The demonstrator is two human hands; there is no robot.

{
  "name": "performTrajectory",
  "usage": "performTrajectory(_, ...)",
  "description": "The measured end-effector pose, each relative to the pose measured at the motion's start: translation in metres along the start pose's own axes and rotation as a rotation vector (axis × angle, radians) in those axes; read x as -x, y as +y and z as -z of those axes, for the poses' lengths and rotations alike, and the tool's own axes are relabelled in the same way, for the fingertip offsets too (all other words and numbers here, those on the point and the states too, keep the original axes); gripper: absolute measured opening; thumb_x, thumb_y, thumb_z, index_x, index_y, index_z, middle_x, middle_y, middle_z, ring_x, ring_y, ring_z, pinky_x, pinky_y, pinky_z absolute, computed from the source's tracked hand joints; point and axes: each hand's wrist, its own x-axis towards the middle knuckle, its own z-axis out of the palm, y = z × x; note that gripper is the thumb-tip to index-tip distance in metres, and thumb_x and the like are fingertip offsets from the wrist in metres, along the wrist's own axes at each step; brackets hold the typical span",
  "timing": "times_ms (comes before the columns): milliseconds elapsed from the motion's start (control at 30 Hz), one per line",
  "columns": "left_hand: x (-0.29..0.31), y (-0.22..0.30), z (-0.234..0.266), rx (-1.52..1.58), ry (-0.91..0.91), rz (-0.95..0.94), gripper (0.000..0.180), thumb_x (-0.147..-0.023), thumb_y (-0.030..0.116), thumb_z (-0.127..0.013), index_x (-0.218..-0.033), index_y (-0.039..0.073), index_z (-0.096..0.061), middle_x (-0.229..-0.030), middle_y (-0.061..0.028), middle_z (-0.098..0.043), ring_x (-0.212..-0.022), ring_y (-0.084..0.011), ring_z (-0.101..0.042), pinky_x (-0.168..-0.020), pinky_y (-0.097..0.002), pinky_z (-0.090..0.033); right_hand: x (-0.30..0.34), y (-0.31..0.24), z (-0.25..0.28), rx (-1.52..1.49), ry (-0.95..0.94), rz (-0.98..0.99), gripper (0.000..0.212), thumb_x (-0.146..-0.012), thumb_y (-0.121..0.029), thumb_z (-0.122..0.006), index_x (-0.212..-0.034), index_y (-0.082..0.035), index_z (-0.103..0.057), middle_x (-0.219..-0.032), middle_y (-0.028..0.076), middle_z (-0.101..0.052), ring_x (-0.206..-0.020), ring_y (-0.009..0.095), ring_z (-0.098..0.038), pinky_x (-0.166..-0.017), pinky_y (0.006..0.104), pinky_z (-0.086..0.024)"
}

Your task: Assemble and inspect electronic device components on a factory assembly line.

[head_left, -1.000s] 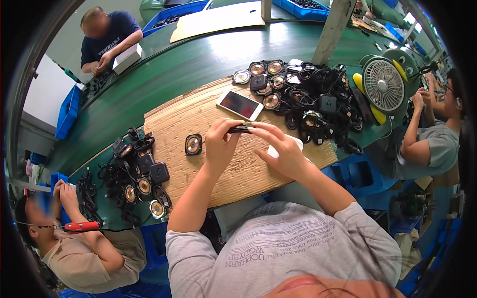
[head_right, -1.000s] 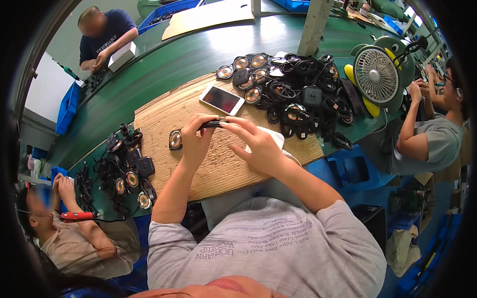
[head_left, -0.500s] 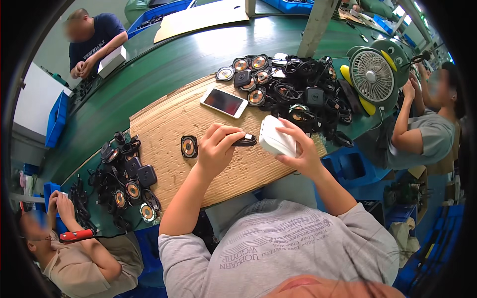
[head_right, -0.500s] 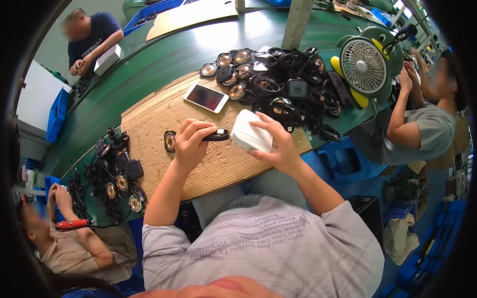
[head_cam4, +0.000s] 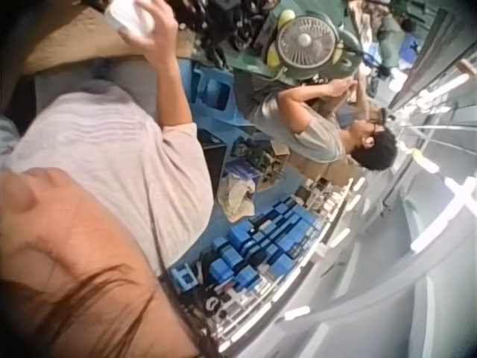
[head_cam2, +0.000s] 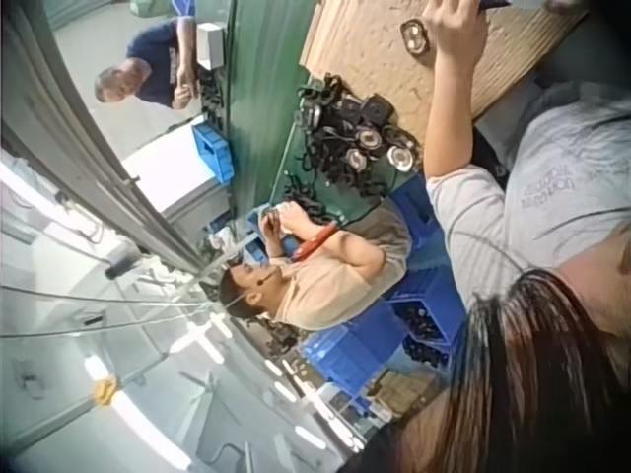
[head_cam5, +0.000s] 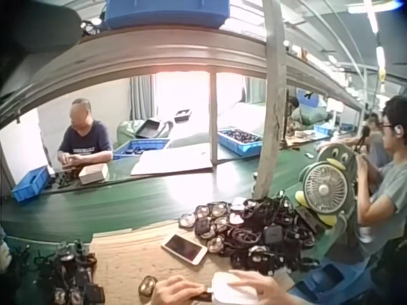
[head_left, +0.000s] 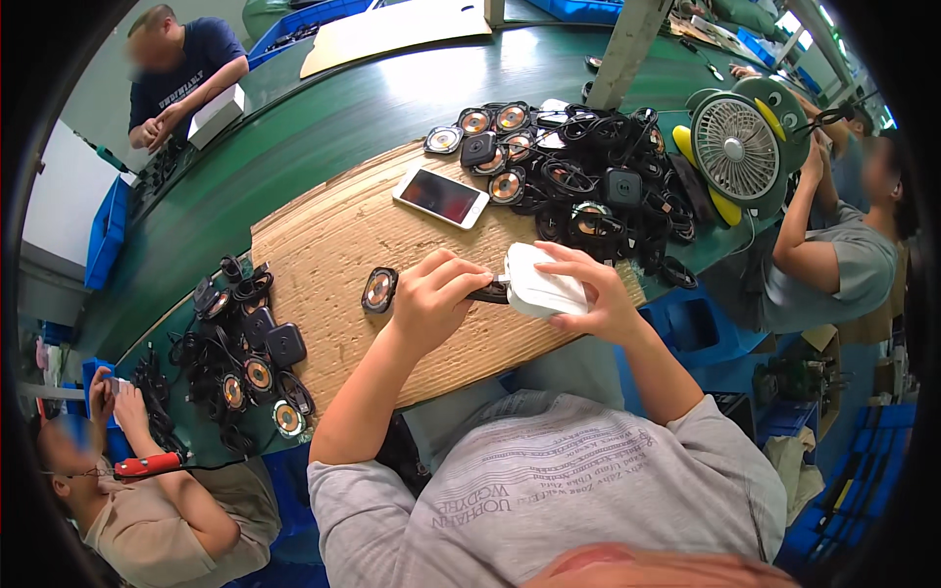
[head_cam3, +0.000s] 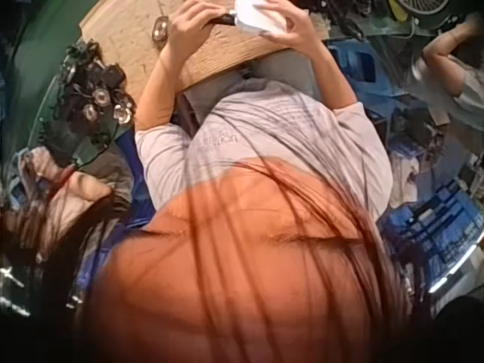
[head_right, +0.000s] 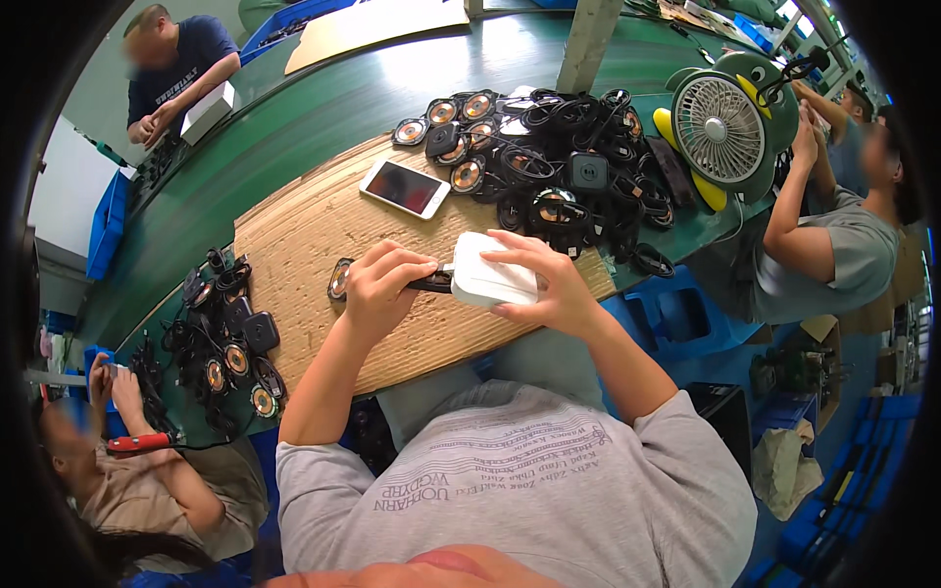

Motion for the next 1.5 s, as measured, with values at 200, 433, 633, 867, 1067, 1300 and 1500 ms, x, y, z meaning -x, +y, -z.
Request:
performTrajectory(200, -0.001, 0.003, 0.001, -0.101, -0.066, -0.089, 0.02, -0.068, 0.004, -0.069, -0.086, 0.01, -0.068, -0.089, 0.002, -0.07, -0.074, -0.0159, -0.061, -0.062, -0.0264, -0.052, -0.004, -0.008, 0.001, 0.197, -0.055, 0.041, 0.061, -0.063, -0.016, -0.082, -0.122, -0.01, -0.067, -0.138, 0.019, -0.052, -0.119, 0.031, -0.053, -0.102, 0.0396, -0.041)
performTrajectory(433, 0.001, 0.003, 0.0, -0.144, -0.221, -0.088, 0.018, -0.069, 0.004, -0.068, -0.086, 0.009, -0.068, -0.092, 0.0009, -0.07, -0.076, -0.0175, -0.061, -0.066, -0.0268, -0.053, 0.006, 0.006, -0.006, 0.003, -0.045, -0.126, 0.062, -0.061, -0.019, -0.083, -0.121, -0.014, -0.067, -0.138, 0.017, -0.052, -0.12, 0.031, -0.052, -0.101, 0.0397, -0.042)
performTrajectory(633, -0.009, -0.003, 0.039, -0.279, -0.422, 0.319, 0.07, -0.065, 0.01, -0.08, -0.13, 0.021, -0.055, -0.143, -0.0078, -0.049, -0.111, -0.0264, -0.06, -0.091, -0.0361, -0.052, -0.005, 0.014, -0.029, 0.611, 0.106, 0.145, 0.065, -0.063, -0.023, -0.084, -0.124, -0.017, -0.063, -0.141, 0.016, -0.049, -0.12, 0.033, -0.05, -0.102, 0.0407, -0.042)
performTrajectory(867, 0.022, -0.034, 0.108, -0.319, -0.638, 0.668, 0.093, -0.058, 0.004, -0.085, -0.141, 0.018, -0.046, -0.148, -0.0092, -0.043, -0.127, -0.0289, -0.051, -0.101, -0.0368, -0.047, -0.038, 0.008, -0.032, 0.712, 0.034, 0.323, 0.064, -0.072, -0.026, -0.078, -0.131, -0.02, -0.054, -0.14, 0.017, -0.047, -0.121, 0.034, -0.05, -0.101, 0.0412, -0.043)
performTrajectory(1067, 0.039, -0.039, 0.112, -0.216, -0.609, 0.813, 0.091, -0.06, 0.001, -0.083, -0.142, 0.014, -0.045, -0.139, -0.0097, -0.053, -0.117, -0.0266, -0.058, -0.098, -0.0329, -0.048, -0.109, 0.023, -0.047, 0.849, 0.014, 0.33, 0.055, -0.083, -0.023, -0.068, -0.134, -0.016, -0.049, -0.135, 0.019, -0.05, -0.115, 0.033, -0.055, -0.096, 0.0412, -0.047)
performTrajectory(1300, 0.022, -0.051, 0.11, 0.338, -0.154, 0.924, 0.082, -0.07, 0.0, -0.081, -0.142, 0.011, -0.044, -0.124, -0.0167, -0.061, -0.104, -0.0248, -0.063, -0.093, -0.0316, -0.051, -0.175, 0.036, -0.049, 1.122, -0.161, 0.073, 0.057, -0.075, -0.022, -0.075, -0.125, -0.009, -0.052, -0.111, 0.019, -0.062, -0.096, 0.034, -0.058, -0.081, 0.0417, -0.05)
performTrajectory(1500, 0.004, -0.075, 0.051, 1.135, 0.413, 0.866, 0.065, -0.088, 0.018, -0.071, -0.143, 0.008, -0.037, -0.123, -0.0196, -0.059, -0.111, -0.0292, -0.061, -0.095, -0.0389, -0.053, -0.166, 0.03, -0.055, 1.074, 0.022, 0.152, 0.053, -0.072, -0.023, -0.079, -0.116, -0.009, -0.053, -0.107, 0.019, -0.063, -0.092, 0.034, -0.058, -0.076, 0.0422, -0.05)
